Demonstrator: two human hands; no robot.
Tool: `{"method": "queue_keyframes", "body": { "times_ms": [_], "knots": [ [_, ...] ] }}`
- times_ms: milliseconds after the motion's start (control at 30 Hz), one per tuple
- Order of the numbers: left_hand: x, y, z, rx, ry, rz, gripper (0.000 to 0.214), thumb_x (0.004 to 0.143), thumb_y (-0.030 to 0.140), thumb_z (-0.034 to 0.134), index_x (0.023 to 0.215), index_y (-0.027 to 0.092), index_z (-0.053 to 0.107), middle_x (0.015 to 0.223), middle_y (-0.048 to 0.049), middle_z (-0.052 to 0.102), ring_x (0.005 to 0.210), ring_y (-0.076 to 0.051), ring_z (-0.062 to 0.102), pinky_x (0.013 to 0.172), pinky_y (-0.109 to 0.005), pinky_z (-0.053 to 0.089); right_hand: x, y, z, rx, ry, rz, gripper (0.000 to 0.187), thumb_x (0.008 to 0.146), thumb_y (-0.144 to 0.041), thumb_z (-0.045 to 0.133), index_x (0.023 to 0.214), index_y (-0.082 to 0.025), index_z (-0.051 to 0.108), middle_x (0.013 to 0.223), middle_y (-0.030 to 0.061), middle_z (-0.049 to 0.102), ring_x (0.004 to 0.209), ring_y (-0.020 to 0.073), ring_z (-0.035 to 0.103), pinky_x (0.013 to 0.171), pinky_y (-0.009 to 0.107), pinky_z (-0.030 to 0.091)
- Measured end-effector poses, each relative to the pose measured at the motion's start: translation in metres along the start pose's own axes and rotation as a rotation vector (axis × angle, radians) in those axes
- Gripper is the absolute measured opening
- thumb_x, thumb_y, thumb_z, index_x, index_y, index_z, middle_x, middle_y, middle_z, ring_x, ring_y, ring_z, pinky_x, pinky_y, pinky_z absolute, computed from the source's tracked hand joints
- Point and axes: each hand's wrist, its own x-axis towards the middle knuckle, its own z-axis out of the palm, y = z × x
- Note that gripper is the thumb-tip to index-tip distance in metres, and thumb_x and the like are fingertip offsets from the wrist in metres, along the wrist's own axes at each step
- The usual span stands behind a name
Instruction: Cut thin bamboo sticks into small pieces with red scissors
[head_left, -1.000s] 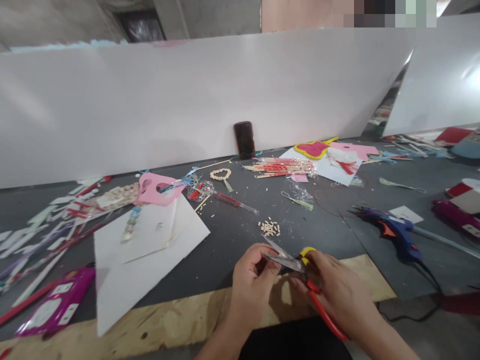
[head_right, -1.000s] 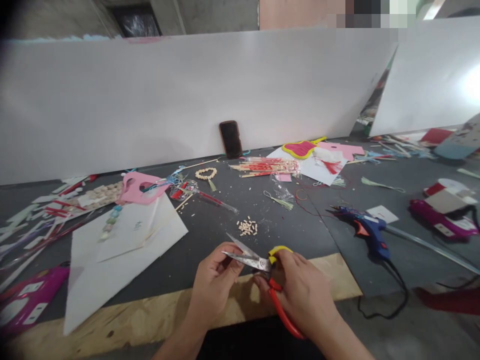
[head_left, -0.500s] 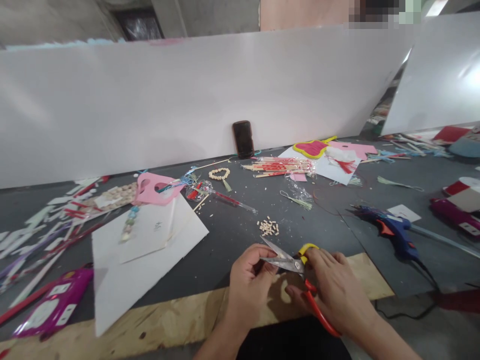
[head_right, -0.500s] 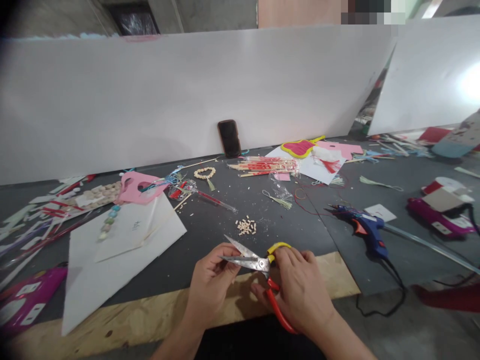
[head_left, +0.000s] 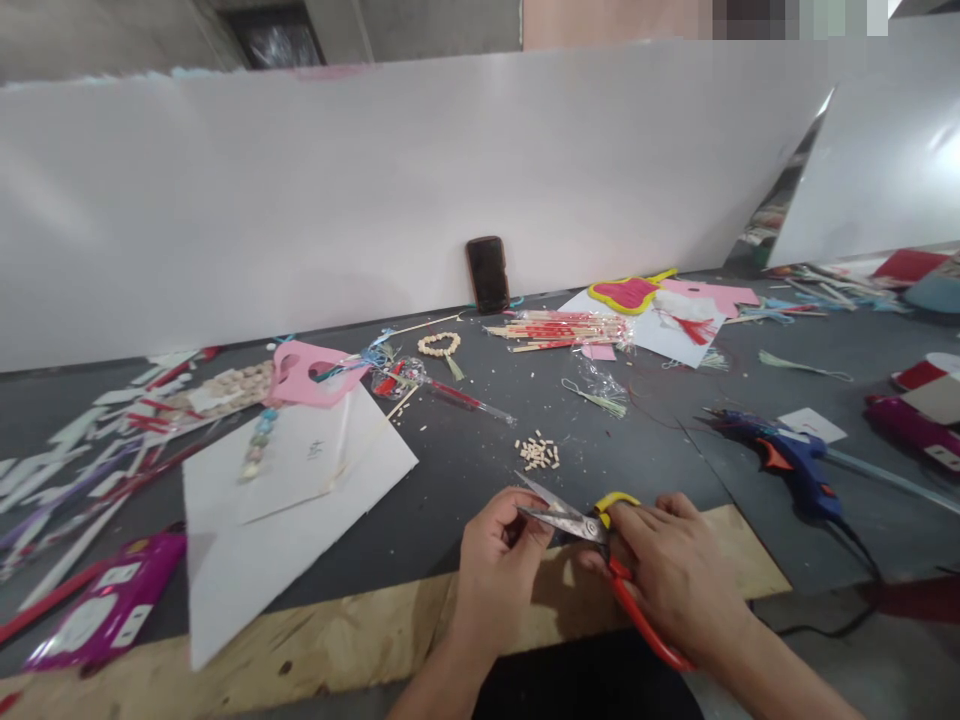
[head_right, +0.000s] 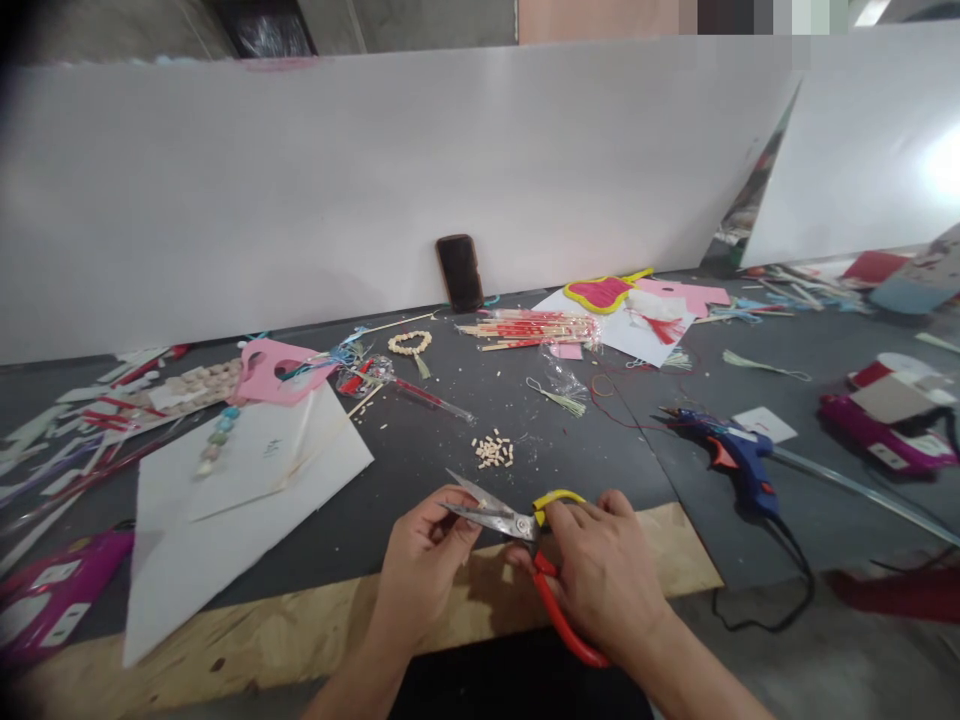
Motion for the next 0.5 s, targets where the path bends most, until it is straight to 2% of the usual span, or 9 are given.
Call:
{"method": "queue_keyframes", "body": {
  "times_ms": [167, 300, 400, 500],
  "knots": [
    [0.0, 0.0, 0.001, -0.02, -0.009, 0.024, 0.013, 0.081, 0.029, 0.059, 0.077, 0.017, 0.061, 0.072, -0.002, 0.062, 0.065, -0.013, 0.055, 0.059, -0.022, 0.043, 0.0, -0.001, 0.001, 0.007, 0.005, 0.015, 0.031, 0.089, -0.045, 0.04, 0.071, -0.021, 0.049, 0.062, 0.002, 0.062, 0.053, 0.0158, 0.052, 0.063, 0.032, 0.025],
    [0.002, 0.0, -0.002, -0.108, -0.021, -0.006, 0.015, 0.081, 0.03, 0.06, 0.088, 0.017, 0.062, 0.078, -0.0033, 0.064, 0.071, -0.014, 0.058, 0.065, -0.024, 0.046, -0.002, 0.004, 0.001, 0.061, -0.004, 0.052, 0.027, 0.088, -0.045, 0.041, 0.078, -0.021, 0.05, 0.062, 0.0016, 0.062, 0.056, 0.0174, 0.055, 0.063, 0.032, 0.029],
    [0.007, 0.002, -0.008, -0.277, 0.042, -0.01, 0.021, 0.079, 0.029, 0.064, 0.096, 0.017, 0.061, 0.087, -0.0049, 0.064, 0.082, -0.015, 0.059, 0.075, -0.026, 0.047, -0.004, 0.013, -0.002, 0.13, 0.048, 0.121, 0.026, 0.087, -0.046, 0.042, 0.08, -0.022, 0.051, 0.055, -0.0011, 0.057, 0.051, 0.0168, 0.052, 0.058, 0.031, 0.034],
    [0.01, 0.009, -0.015, -0.491, 0.053, -0.03, 0.028, 0.076, 0.023, 0.066, 0.101, 0.018, 0.056, 0.083, -0.0032, 0.064, 0.079, -0.014, 0.059, 0.075, -0.028, 0.047, -0.005, 0.021, -0.005, 0.239, 0.095, 0.231, 0.026, 0.086, -0.047, 0.044, 0.079, -0.025, 0.055, 0.055, -0.0012, 0.058, 0.051, 0.017, 0.055, 0.05, 0.028, 0.037]
  ]
}}
